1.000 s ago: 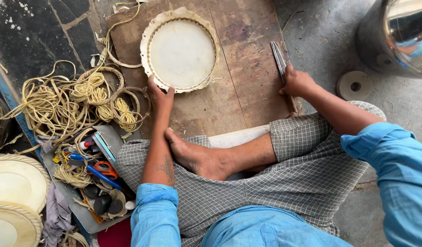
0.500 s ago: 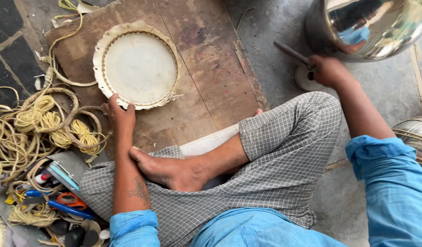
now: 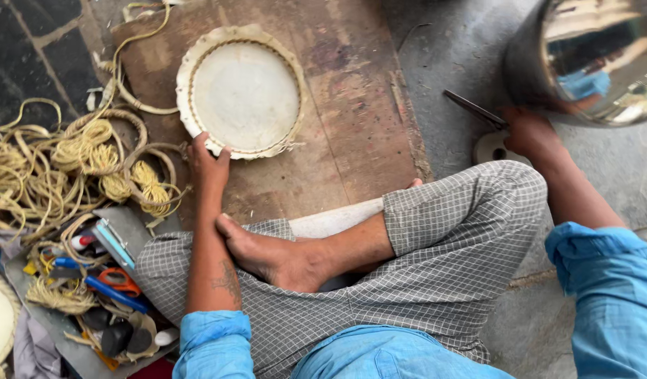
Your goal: The person strings and tightens the rope around a drum head, then prepares a bundle of thin wooden or fiber strips by hand.
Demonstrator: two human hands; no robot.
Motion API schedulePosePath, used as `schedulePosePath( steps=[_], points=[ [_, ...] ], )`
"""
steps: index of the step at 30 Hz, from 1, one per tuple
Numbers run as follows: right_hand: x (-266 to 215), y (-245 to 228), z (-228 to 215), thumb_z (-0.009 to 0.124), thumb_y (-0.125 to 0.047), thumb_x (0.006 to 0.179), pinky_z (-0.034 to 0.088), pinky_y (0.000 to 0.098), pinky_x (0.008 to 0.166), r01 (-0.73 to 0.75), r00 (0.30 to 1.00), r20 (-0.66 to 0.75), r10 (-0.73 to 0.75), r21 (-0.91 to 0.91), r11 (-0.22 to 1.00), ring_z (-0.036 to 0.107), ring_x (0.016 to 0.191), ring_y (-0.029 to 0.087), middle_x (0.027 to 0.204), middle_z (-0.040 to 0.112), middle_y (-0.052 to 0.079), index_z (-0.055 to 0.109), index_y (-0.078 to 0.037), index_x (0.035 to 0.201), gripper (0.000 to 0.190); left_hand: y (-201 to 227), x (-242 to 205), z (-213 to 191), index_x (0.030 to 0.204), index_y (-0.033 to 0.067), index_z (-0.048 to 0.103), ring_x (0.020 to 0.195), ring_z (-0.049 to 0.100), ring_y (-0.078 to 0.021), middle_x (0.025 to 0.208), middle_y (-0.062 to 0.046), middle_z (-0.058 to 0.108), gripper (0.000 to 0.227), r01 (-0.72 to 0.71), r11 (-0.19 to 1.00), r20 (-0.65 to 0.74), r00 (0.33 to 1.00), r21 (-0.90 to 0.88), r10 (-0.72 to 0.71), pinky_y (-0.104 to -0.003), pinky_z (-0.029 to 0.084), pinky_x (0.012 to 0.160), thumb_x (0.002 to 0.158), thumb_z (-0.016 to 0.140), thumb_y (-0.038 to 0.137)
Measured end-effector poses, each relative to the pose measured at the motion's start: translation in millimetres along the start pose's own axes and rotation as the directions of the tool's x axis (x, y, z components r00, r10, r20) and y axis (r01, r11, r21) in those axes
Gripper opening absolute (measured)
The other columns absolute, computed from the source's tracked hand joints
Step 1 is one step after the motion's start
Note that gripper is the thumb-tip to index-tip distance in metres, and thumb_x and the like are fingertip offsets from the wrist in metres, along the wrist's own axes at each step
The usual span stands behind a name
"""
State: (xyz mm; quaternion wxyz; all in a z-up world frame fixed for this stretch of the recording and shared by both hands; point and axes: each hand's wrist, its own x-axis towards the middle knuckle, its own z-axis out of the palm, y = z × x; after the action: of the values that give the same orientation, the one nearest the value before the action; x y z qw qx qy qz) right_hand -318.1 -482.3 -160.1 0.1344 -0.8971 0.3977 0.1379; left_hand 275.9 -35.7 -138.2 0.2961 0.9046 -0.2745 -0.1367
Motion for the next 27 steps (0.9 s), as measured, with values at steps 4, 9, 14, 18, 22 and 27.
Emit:
schedulePosePath(
  steps=[4,9,14,18,22,27],
  points=[
    [-13,-17,-7,0.083,-0.013,0.067,0.053,0.0503,0.096,-0.014,1.0,-0.011,0.015,0.075,0.997,0.064,0.116,0.042,0.126,0.068,0.023,0.063,-0.006,0.134,0.069,1,5,2,0.141,0.0104,0.05,0.127,0.052,-0.0431,0.138,-0.022,0.05,0.062,0.005,0.999,0.008,1.0,0.044,-0.005,-0.051,0.045,0.101,0.087,0.078,0.023],
    [-20,-23,-20,0.089,-0.022,0.066,0.054,0.0498,0.093,-0.03,0.992,0.12,0.025,0.034,0.999,0.066,0.112,0.042,0.119,0.069,0.023,0.063,-0.004,0.125,0.067,9,4,-1,0.144,0.0115,0.049,0.119,0.058,-0.039,0.131,-0.02,0.054,0.064,0.047,0.997,0.023,0.999,0.063,-0.049,-0.05,0.048,0.099,0.087,0.075,0.022],
    [-29,-31,-14,0.087,-0.03,0.07,0.054,0.0499,0.091,-0.06,0.997,0.039,0.063,-0.051,0.997,0.066,0.109,0.043,0.116,0.069,0.024,0.07,-0.005,0.114,0.053,5,2,2,0.141,0.0114,0.05,0.12,0.056,-0.0399,0.131,-0.02,0.053,0.062,0.028,0.999,-0.008,1.0,0.043,-0.028,-0.05,0.048,0.097,0.086,0.077,0.021],
    [13,-34,-43,0.088,-0.038,0.067,0.055,0.0487,0.092,-0.023,0.998,0.064,0.027,-0.061,0.998,0.069,0.105,0.041,0.111,0.071,0.024,0.071,-0.005,0.113,0.059,5,5,2,0.138,0.0101,0.051,0.123,0.054,-0.0416,0.133,-0.021,0.052,0.062,-0.042,0.999,-0.046,0.998,0.004,0.042,-0.049,0.048,0.097,0.083,0.078,0.015],
    [67,-81,-88,0.084,-0.032,0.077,0.054,0.0487,0.092,0.085,0.992,-0.093,-0.088,-0.032,0.996,0.066,0.105,0.041,0.105,0.068,0.024,0.068,0.0,0.108,0.047,8,8,-9,0.135,0.0126,0.058,0.122,0.055,-0.0403,0.127,-0.018,0.056,0.06,-0.058,0.998,0.012,0.998,0.032,0.057,-0.048,0.047,0.1,0.078,0.077,0.008],
    [145,-232,-105,0.087,-0.031,0.075,0.053,0.0493,0.09,0.018,0.994,-0.112,0.0,0.158,0.987,0.065,0.105,0.039,0.113,0.066,0.021,0.066,-0.003,0.113,0.052,-1,8,-15,0.13,0.0167,0.067,0.12,0.059,-0.0374,0.125,-0.015,0.06,0.052,-0.051,0.994,0.073,0.996,0.092,0.045,-0.045,0.049,0.099,0.081,0.067,-0.001]
  ],
)
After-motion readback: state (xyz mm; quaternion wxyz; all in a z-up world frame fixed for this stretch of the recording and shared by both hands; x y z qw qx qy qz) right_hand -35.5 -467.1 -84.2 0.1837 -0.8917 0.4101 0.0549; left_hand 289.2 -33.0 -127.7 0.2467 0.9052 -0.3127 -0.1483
